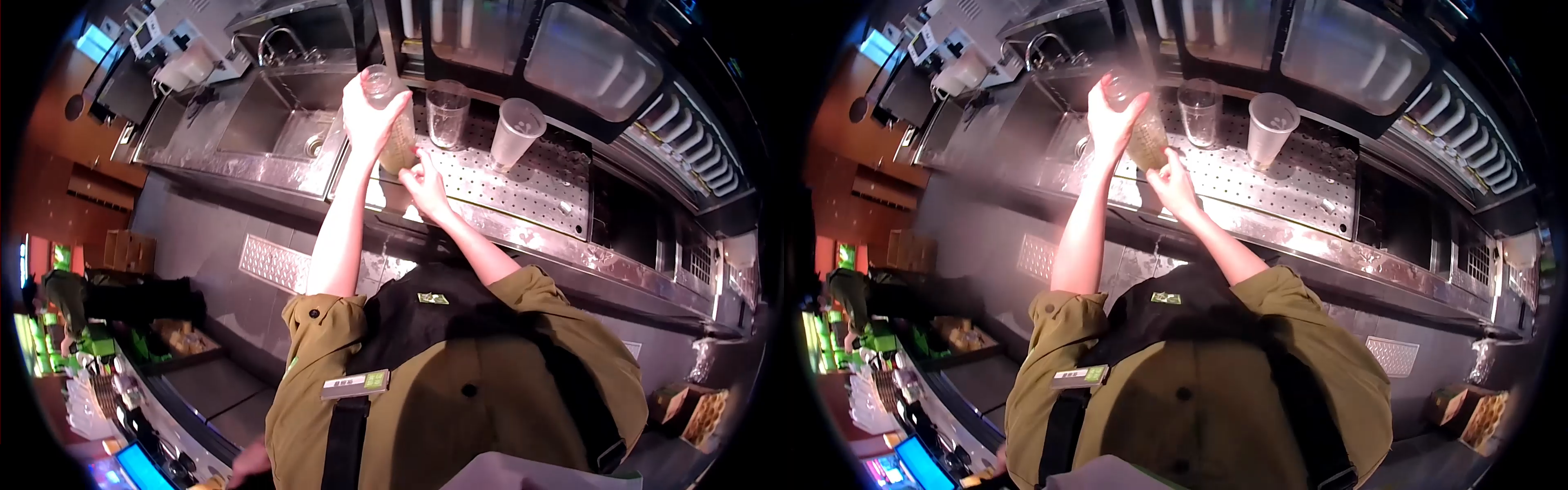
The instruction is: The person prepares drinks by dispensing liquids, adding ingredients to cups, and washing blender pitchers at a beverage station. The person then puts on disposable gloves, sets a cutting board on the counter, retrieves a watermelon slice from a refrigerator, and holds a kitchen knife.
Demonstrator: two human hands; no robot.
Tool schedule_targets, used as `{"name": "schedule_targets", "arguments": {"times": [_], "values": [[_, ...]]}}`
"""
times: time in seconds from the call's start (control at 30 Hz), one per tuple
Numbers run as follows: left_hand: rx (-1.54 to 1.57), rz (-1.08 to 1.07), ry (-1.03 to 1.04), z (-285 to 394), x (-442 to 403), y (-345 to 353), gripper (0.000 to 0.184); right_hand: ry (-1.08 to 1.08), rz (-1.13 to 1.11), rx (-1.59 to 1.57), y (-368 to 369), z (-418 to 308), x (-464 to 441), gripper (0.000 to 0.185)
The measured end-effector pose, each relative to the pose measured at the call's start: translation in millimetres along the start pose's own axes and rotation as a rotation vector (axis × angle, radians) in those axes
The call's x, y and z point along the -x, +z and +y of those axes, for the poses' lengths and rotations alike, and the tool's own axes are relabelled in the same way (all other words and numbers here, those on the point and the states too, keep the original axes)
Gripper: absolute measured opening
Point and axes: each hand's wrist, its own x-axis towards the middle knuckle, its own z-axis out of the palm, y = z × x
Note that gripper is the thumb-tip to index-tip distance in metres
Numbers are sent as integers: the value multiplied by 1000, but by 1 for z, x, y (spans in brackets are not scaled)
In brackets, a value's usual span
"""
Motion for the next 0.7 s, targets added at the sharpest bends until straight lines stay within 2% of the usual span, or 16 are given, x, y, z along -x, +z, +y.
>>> {"name": "schedule_targets", "arguments": {"times": [0.07, 0.13, 0.2, 0.23, 0.33, 0.4, 0.47, 0.53, 0.6, 0.67, 0.7], "values": [[-53, -7, 27, 0, 0, -1, 74, -33, 167, -181, 8, 12, -1, 58], [-52, -2, 27, -1, 1, -2, 74, -70, 77, 21, 13, 10, -1, 60], [-38, -13, 33, -1, -1, -2, 74, -88, 82, 62, 15, 0, 10, 63], [-34, -11, 35, 0, -1, -2, 72, -176, 125, -41, 18, 1, 13, 65], [-29, 1, 6, -2, -2, 0, 76, 51, -23, 21, 11, -5, 7, 65], [-60, 21, 42, -1, -2, 1, 74, -153, 176, -172, 17, 3, 8, 64], [-39, 29, 42, -6, -2, 3, 73, 0, -32, 6, 26, 37, -6, 65], [29, -30, -6, -11, -4, 3, 72, 63, -134, 165, 7, 6, 16, 63], [49, -55, 5, -10, -3, 6, 77, 52, -34, 45, 0, 12, 18, 56], [10, -32, 46, -7, -4, 0, 84, 78, -21, -83, -19, -15, 9, 51], [158, -78, -18, 0, -1, -5, 92, -125, 61, -1, -26, -24, -4, 48]]}}
